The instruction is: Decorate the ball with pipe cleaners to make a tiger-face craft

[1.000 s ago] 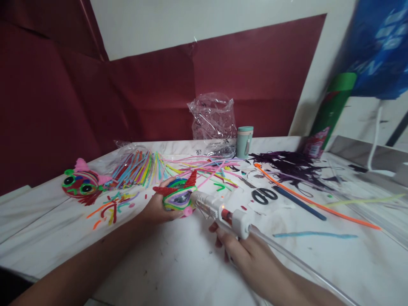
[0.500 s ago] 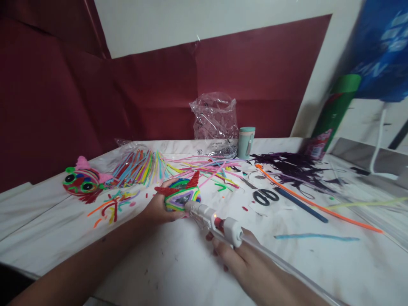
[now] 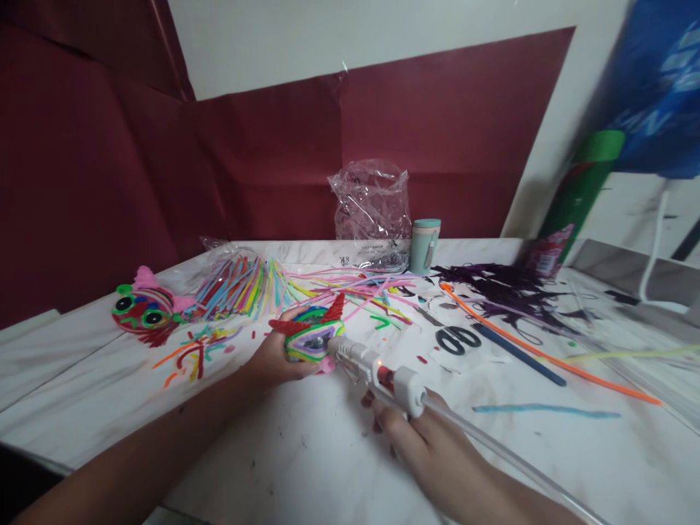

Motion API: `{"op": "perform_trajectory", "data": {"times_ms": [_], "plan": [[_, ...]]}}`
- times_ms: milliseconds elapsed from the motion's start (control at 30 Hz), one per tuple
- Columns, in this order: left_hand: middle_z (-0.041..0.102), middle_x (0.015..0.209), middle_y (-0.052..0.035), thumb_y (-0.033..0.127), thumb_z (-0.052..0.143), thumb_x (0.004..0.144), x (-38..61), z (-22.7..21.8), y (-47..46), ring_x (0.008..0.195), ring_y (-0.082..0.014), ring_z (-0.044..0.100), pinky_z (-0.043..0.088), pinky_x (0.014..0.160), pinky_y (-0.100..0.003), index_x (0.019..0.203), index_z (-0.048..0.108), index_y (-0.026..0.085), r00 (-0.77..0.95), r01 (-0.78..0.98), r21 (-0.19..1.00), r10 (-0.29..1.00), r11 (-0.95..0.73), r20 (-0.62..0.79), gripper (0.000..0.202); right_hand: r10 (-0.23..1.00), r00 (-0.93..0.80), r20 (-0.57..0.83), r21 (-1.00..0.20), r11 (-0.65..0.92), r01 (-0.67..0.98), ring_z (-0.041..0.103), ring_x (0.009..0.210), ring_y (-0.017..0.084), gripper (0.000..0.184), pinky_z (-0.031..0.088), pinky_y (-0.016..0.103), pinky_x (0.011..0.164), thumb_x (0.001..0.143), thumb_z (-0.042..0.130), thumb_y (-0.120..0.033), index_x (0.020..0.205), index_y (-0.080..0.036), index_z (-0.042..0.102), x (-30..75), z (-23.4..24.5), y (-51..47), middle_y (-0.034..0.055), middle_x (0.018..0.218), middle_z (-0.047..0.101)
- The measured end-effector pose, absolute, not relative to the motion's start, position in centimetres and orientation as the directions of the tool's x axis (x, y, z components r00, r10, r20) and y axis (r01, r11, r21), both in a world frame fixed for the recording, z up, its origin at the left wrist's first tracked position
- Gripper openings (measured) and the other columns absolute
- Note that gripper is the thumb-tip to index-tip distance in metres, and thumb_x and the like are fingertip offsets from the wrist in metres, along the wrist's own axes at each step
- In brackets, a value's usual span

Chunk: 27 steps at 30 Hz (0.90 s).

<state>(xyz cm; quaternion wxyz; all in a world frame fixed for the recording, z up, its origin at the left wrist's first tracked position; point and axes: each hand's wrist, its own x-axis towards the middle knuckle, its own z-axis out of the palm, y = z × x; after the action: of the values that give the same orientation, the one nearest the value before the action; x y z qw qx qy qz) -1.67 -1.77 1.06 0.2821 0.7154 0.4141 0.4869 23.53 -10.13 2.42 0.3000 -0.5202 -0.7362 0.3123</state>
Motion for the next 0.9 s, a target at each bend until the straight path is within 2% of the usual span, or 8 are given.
{"op": "perform_trajectory", "data": {"times_ms": [133, 333, 500, 733, 900], "plan": [[0.062, 0.117, -0.0119, 0.03, 0.087, 0.049, -1.8, 1.0, -1.7, 0.108, -0.0297, 0.062, 0.047, 0.099, -0.045, 0.13, 0.047, 0.02, 0.207, 0.313, 0.824, 0.881, -0.472, 0.426, 0.091, 0.95, -0.287, 0.119, -0.79, 0.266, 0.552, 0.065, 0.067, 0.02, 0.046, 0.055, 0.032, 0.064, 0.089, 0.034, -0.049, 0.091, -0.02, 0.069, 23.2, 2.7, -10.4, 0.0062, 0.077, 0.07], [0.062, 0.117, -0.0118, 0.028, 0.087, 0.047, -1.8, 0.6, -1.5, 0.108, -0.031, 0.061, 0.047, 0.099, -0.046, 0.131, 0.047, 0.02, 0.187, 0.313, 0.8, 0.859, -0.512, 0.477, 0.093, 0.939, -0.293, 0.179, -0.717, 0.328, 0.614, 0.064, 0.065, 0.021, 0.043, 0.055, 0.032, 0.063, 0.087, 0.037, -0.048, 0.087, -0.023, 0.071, 23.1, 3.1, -10.6, 0.0053, 0.074, 0.071], [0.06, 0.121, -0.012, 0.03, 0.087, 0.048, -1.8, 0.3, -1.4, 0.113, -0.0316, 0.059, 0.046, 0.101, -0.046, 0.132, 0.046, 0.021, 0.204, 0.33, 0.786, 0.853, -0.523, 0.481, 0.093, 0.948, -0.252, 0.194, -0.725, 0.311, 0.614, 0.066, 0.075, 0.024, 0.044, 0.055, 0.036, 0.074, 0.085, 0.038, -0.05, 0.087, -0.023, 0.072, 22.9, 3.1, -10.7, 0.0061, 0.08, 0.073], [0.06, 0.12, -0.0119, 0.029, 0.086, 0.05, -1.9, 0.1, -1.2, 0.11, -0.0312, 0.061, 0.045, 0.1, -0.047, 0.132, 0.046, 0.021, 0.214, 0.32, 0.798, 0.859, -0.511, 0.465, 0.092, 0.951, -0.267, 0.158, -0.713, 0.297, 0.635, 0.065, 0.066, 0.023, 0.045, 0.055, 0.033, 0.062, 0.086, 0.036, -0.053, 0.087, -0.023, 0.07, 22.8, 3.3, -11.0, 0.0067, 0.076, 0.072], [0.062, 0.118, -0.0115, 0.03, 0.087, 0.049, -1.7, 0.3, -1.5, 0.108, -0.0306, 0.062, 0.046, 0.1, -0.046, 0.133, 0.045, 0.022, 0.203, 0.292, 0.825, 0.875, -0.483, 0.44, 0.095, 0.951, -0.252, 0.177, -0.71, 0.3, 0.637, 0.066, 0.072, 0.023, 0.045, 0.055, 0.035, 0.071, 0.087, 0.035, -0.05, 0.082, -0.023, 0.071, 23.4, 3.3, -10.6, 0.0057, 0.077, 0.072]]}}
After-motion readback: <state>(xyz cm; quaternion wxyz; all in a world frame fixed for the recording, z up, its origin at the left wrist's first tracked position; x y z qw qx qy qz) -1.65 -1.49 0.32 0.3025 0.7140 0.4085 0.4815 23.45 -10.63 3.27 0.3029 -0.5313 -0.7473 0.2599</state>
